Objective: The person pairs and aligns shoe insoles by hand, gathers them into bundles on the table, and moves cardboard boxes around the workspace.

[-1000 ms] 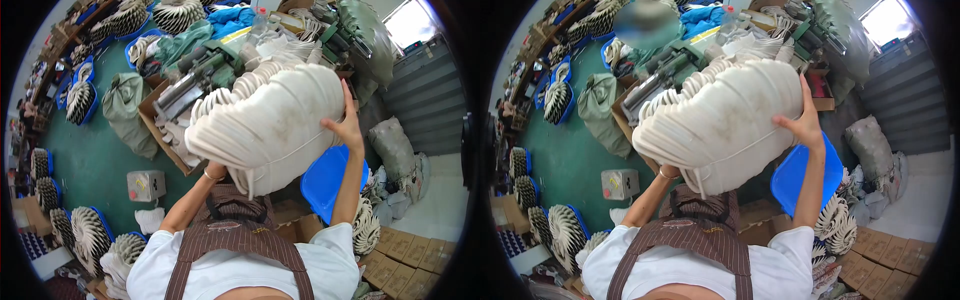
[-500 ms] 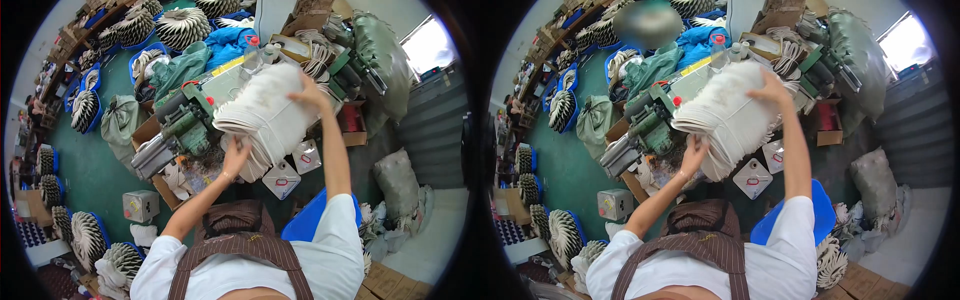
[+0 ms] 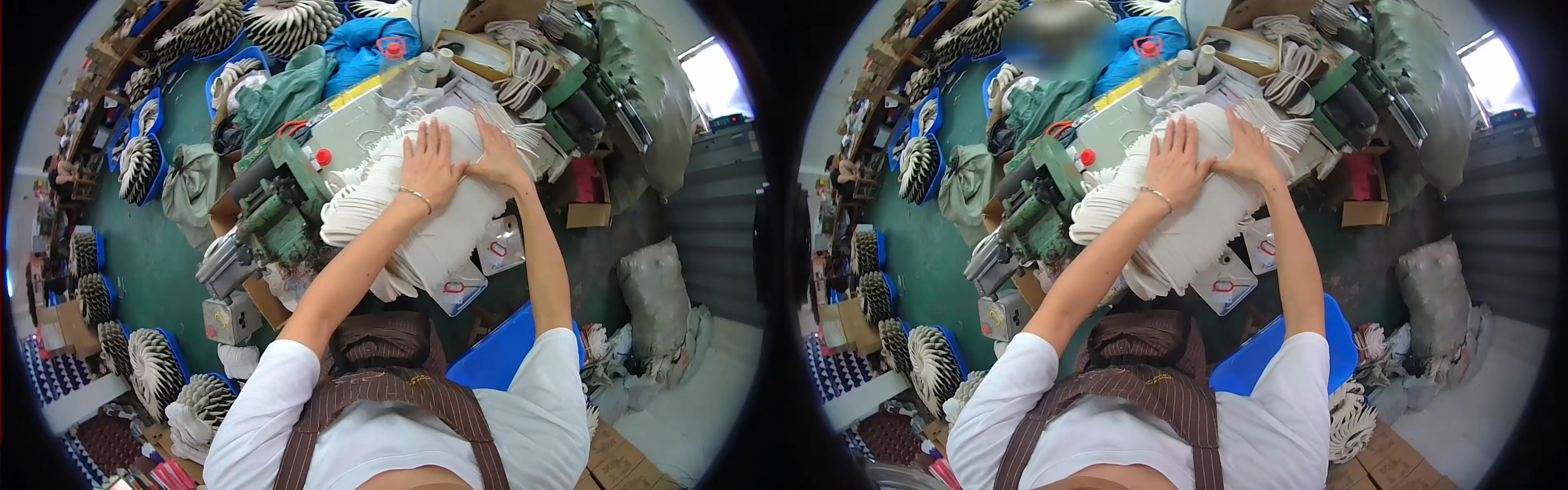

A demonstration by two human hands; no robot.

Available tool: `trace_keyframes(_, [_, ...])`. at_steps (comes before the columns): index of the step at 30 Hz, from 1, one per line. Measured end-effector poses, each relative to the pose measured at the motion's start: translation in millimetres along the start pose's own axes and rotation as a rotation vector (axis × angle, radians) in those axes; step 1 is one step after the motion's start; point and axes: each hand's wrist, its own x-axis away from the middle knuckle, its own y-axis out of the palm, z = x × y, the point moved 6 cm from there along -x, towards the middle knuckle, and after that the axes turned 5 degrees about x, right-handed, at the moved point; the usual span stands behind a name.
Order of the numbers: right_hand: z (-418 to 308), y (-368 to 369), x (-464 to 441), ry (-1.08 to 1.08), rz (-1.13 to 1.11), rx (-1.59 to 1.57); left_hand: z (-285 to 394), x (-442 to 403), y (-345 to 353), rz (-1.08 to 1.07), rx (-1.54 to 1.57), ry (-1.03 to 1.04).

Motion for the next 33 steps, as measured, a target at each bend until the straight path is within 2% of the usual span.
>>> trace_keyframes(10, [-39.9,-21.9,3.8,0.101,0.077,-0.059,-26.7,16.3,1.0,-0.016,-0.016,-0.112])
trace_keyframes(12, [-51.1,-16.2,5.1,0.137,0.039,0.234,-26.7,22.4,-1.6,-0.018,-0.019,-0.124])
trace_keyframes(16, [-48.3,-15.2,0.7,0.158,-0.037,0.308,-17.0,23.5,-4.7,0.026,-0.025,-0.114])
trace_keyframes(18, [-44.3,-15.2,-1.8,0.192,-0.089,0.190,-16.2,24.1,-4.2,0.049,-0.020,-0.128])
trace_keyframes(22, [-34.7,-30.3,-3.3,0.286,-0.042,0.033,-20.1,22.9,-15.8,0.087,-0.009,-0.172])
trace_keyframes(24, [-17.3,-43.8,-0.6,0.294,0.277,-0.255,-24.4,20.1,-20.0,0.113,-0.013,-0.218])
trace_keyframes(27, [-37.6,-74.5,7.4,0.218,0.345,-0.351,-27.3,15.6,-23.5,0.141,-0.004,-0.288])
trace_keyframes(29, [-61.9,-87.6,11.9,0.128,0.358,-0.391,-17.2,5.6,-10.4,-0.432,-0.236,-0.141])
trace_keyframes(30, [-82.3,-94.2,14.2,-0.023,0.334,-0.314,-21.6,6.0,-5.0,-0.424,-0.238,-0.147])
trace_keyframes(31, [-101.9,-99.2,17.7,-0.172,0.311,-0.235,-16.7,4.9,-1.1,-0.239,0.003,0.008])
trace_keyframes(32, [-112.7,-98.9,20.0,-0.203,0.228,-0.312,-9.2,4.9,-11.8,-0.055,0.241,0.165])
trace_keyframes(33, [-123.1,-100.7,24.1,-0.200,0.230,-0.313,-17.1,8.4,-12.3,-0.057,0.241,0.168])
